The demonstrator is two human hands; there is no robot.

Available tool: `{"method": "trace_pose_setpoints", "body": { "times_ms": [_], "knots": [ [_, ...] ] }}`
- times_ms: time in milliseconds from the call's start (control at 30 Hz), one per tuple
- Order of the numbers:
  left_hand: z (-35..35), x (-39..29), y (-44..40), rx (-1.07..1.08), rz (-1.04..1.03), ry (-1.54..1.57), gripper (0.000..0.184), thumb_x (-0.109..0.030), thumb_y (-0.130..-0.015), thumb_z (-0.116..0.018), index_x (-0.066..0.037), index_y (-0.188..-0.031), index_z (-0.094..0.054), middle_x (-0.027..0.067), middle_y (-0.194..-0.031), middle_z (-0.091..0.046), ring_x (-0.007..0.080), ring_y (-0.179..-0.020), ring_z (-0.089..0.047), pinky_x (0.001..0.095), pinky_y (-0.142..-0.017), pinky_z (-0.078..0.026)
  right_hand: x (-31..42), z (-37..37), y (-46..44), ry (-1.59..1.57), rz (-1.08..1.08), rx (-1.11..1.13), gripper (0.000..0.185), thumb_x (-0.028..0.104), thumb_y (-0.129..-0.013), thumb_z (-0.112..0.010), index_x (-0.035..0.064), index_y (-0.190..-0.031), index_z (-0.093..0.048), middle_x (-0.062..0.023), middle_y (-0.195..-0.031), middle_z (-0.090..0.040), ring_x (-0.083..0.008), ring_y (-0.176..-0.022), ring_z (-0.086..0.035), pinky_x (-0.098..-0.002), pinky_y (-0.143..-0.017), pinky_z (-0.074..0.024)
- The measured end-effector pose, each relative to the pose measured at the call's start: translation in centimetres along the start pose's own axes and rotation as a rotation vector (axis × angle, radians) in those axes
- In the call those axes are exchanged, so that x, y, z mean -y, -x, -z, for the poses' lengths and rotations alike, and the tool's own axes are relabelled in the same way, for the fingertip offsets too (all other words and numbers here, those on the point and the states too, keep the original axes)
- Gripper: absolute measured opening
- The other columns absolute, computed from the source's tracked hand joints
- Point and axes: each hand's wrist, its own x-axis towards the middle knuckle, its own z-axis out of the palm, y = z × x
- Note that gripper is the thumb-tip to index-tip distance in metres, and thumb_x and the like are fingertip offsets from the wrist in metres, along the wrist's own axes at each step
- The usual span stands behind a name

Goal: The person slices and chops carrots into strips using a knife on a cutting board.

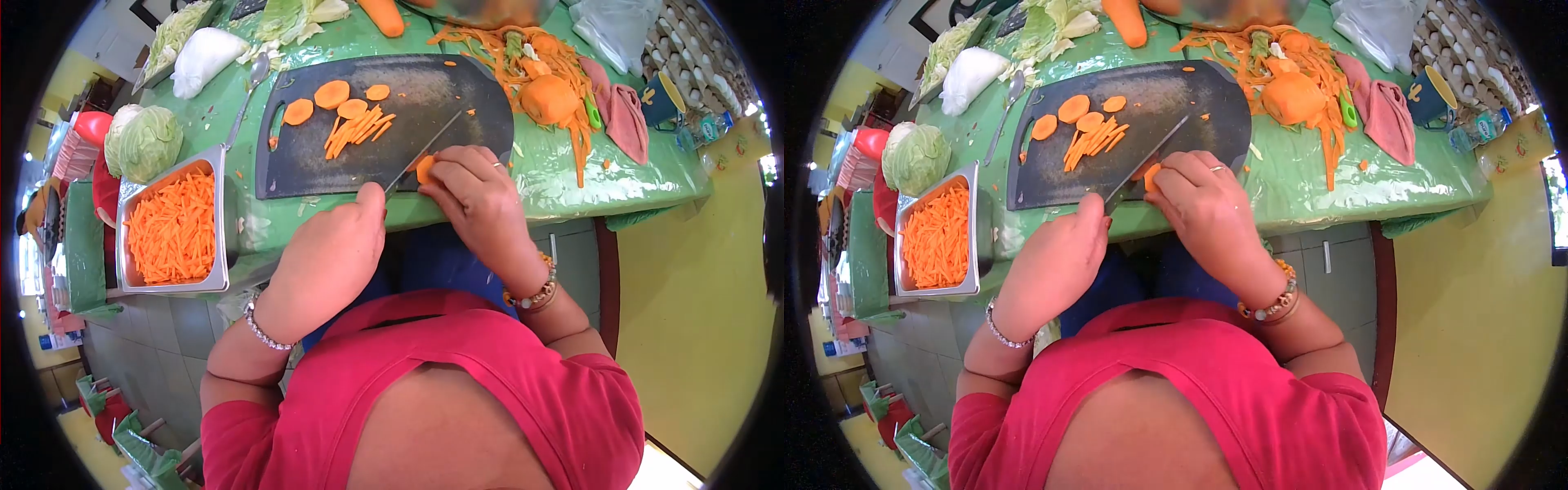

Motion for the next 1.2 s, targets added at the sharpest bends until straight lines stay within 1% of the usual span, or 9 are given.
{"method": "trace_pose_setpoints", "body": {
  "times_ms": [167,333,433,500,567,733,833,1000,1200],
  "knots": [
    [-0.2,-0.1,-0.2,0.062,0.012,-0.009,0.016,-0.012,-0.100,-0.052,0.001,-0.099,-0.041,0.0266,-0.075,-0.062,0.0482,-0.073,-0.062,0.0568,-0.062,-0.047,0.0,-1.3,0.3,0.075,0.043,-0.113,0.018,0.004,-0.077,-0.073,0.0004,-0.093,-0.066,-0.0115,-0.101,-0.064,-0.0303,-0.093,-0.062,-0.0395,-0.082,-0.0523],
    [-1.2,1.1,-1.7,0.008,-0.144,0.101,0.013,-0.008,-0.097,-0.050,0.002,-0.099,-0.041,0.0278,-0.075,-0.060,0.0492,-0.075,-0.061,0.0569,-0.063,-0.047,-0.5,-1.6,0.6,0.042,0.058,-0.149,0.018,0.001,-0.077,-0.072,-0.0001,-0.094,-0.068,-0.0117,-0.100,-0.066,-0.0303,-0.093,-0.064,-0.0396,-0.083,-0.0528],
    [-1.1,-0.1,-2.5,-0.006,-0.084,0.002,0.010,-0.003,-0.091,-0.051,0.003,-0.098,-0.046,0.0272,-0.076,-0.065,0.0450,-0.074,-0.068,0.0529,-0.063,-0.054,-0.5,-1.5,0.7,0.016,0.068,-0.163,0.019,-0.001,-0.077,-0.071,-0.0004,-0.095,-0.068,-0.0122,-0.101,-0.067,-0.0309,-0.095,-0.064,-0.0398,-0.084,-0.0527],
    [-1.2,0.1,-2.7,0.008,-0.014,0.061,0.012,-0.003,-0.090,-0.051,0.002,-0.099,-0.044,0.0275,-0.073,-0.061,0.0481,-0.074,-0.063,0.0558,-0.063,-0.049,-0.8,-1.7,0.8,-0.029,0.069,-0.157,0.021,-0.006,-0.077,-0.069,-0.0013,-0.097,-0.068,-0.0142,-0.104,-0.068,-0.0328,-0.098,-0.065,-0.0405,-0.086,-0.0524],
    [-1.1,0.5,-1.7,-0.058,-0.107,0.174,0.013,-0.006,-0.090,-0.051,0.003,-0.098,-0.046,0.0268,-0.074,-0.062,0.0476,-0.075,-0.064,0.0553,-0.064,-0.050,-0.4,-1.6,0.5,-0.051,0.064,-0.132,0.021,-0.008,-0.076,-0.069,-0.0027,-0.096,-0.070,-0.0159,-0.105,-0.069,-0.0340,-0.099,-0.067,-0.0424,-0.088,-0.0521],
    [-0.8,0.2,-1.1,0.007,-0.072,0.294,0.015,-0.011,-0.096,-0.044,0.004,-0.098,-0.046,0.0264,-0.075,-0.062,0.0465,-0.075,-0.065,0.0536,-0.063,-0.049,0.0,-1.6,0.6,0.019,0.040,-0.125,0.015,-0.008,-0.081,-0.070,-0.0050,-0.096,-0.070,-0.0165,-0.100,-0.070,-0.0333,-0.096,-0.067,-0.0418,-0.087,-0.0495],
    [-1.2,0.3,-1.9,0.033,-0.064,0.236,0.016,-0.011,-0.096,-0.044,0.003,-0.100,-0.050,0.0252,-0.079,-0.064,0.0446,-0.077,-0.066,0.0521,-0.064,-0.051,-0.2,-1.5,0.7,0.004,0.066,-0.091,0.014,-0.007,-0.084,-0.068,-0.0059,-0.098,-0.070,-0.0168,-0.101,-0.069,-0.0341,-0.098,-0.066,-0.0418,-0.087,-0.0495],
    [-2.5,-0.4,-2.0,-0.146,-0.119,0.244,0.019,-0.011,-0.096,-0.045,0.001,-0.106,-0.056,0.0221,-0.086,-0.068,0.0412,-0.080,-0.069,0.0502,-0.066,-0.053,-0.2,-1.6,1.0,0.029,0.037,-0.081,0.012,-0.006,-0.086,-0.066,-0.0059,-0.098,-0.069,-0.0179,-0.100,-0.068,-0.0352,-0.095,-0.064,-0.0426,-0.086,-0.0490],
    [-1.8,-0.1,0.0,-0.082,-0.020,0.202,0.016,-0.010,-0.095,-0.046,-0.002,-0.106,-0.055,0.0209,-0.085,-0.068,0.0404,-0.081,-0.070,0.0518,-0.066,-0.053,0.2,-1.3,0.6,0.038,0.032,-0.086,0.013,-0.005,-0.085,-0.067,-0.0053,-0.097,-0.069,-0.0173,-0.101,-0.068,-0.0344,-0.094,-0.064,-0.0417,-0.085,-0.0495]
  ]
}}
